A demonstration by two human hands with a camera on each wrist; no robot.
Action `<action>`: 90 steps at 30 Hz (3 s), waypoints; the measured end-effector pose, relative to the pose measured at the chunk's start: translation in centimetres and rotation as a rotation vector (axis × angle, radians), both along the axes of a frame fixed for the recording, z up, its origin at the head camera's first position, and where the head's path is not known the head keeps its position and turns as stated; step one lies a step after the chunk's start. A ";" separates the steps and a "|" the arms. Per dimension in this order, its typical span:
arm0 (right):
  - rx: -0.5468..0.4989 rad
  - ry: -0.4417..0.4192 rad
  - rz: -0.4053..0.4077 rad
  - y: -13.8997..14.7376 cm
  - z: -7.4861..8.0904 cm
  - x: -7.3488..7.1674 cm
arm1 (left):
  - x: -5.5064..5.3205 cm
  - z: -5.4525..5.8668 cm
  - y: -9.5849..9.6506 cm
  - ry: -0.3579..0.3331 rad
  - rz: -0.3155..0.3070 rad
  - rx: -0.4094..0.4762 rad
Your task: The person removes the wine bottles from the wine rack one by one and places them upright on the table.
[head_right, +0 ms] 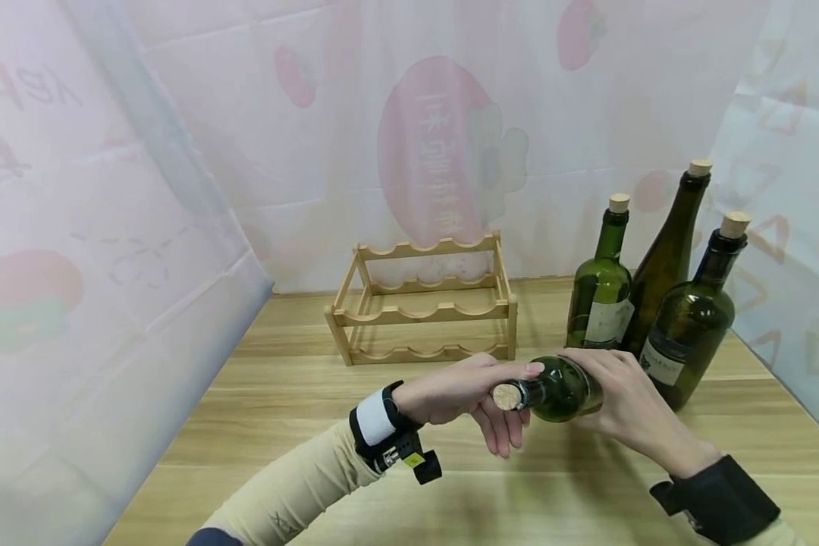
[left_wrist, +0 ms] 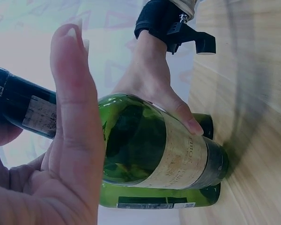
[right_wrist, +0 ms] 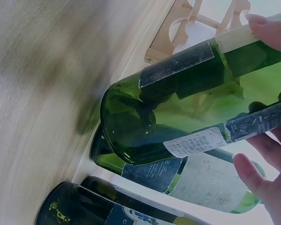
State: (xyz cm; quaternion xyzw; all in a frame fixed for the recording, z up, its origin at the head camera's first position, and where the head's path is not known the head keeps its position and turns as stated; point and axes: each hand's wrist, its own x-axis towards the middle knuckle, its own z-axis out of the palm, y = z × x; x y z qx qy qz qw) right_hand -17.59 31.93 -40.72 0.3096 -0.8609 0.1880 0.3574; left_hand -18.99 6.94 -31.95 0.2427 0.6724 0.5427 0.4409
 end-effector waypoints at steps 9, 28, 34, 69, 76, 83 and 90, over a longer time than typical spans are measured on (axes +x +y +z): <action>-0.019 -0.027 0.011 1.0 0.0 0.1 | -0.6 0.5 0.8 0.015 -0.025 -0.017; -0.139 -0.060 0.014 1.8 0.2 0.0 | -1.8 0.7 2.7 0.057 -0.051 0.087; -0.164 -0.087 -0.037 2.0 0.7 0.1 | -2.3 1.3 3.5 0.071 -0.043 0.089; -0.317 -0.280 -0.161 3.3 1.0 0.4 | -3.8 3.5 7.6 0.008 0.089 0.102; -0.327 -0.325 -0.161 3.7 0.9 0.3 | -4.0 3.8 8.1 0.010 0.093 0.096; -0.341 -0.319 -0.152 3.8 0.8 0.2 | -4.2 3.9 8.7 0.013 0.114 0.086; -0.364 -0.365 -0.197 3.9 0.9 0.3 | -4.5 4.0 9.1 0.026 0.123 0.080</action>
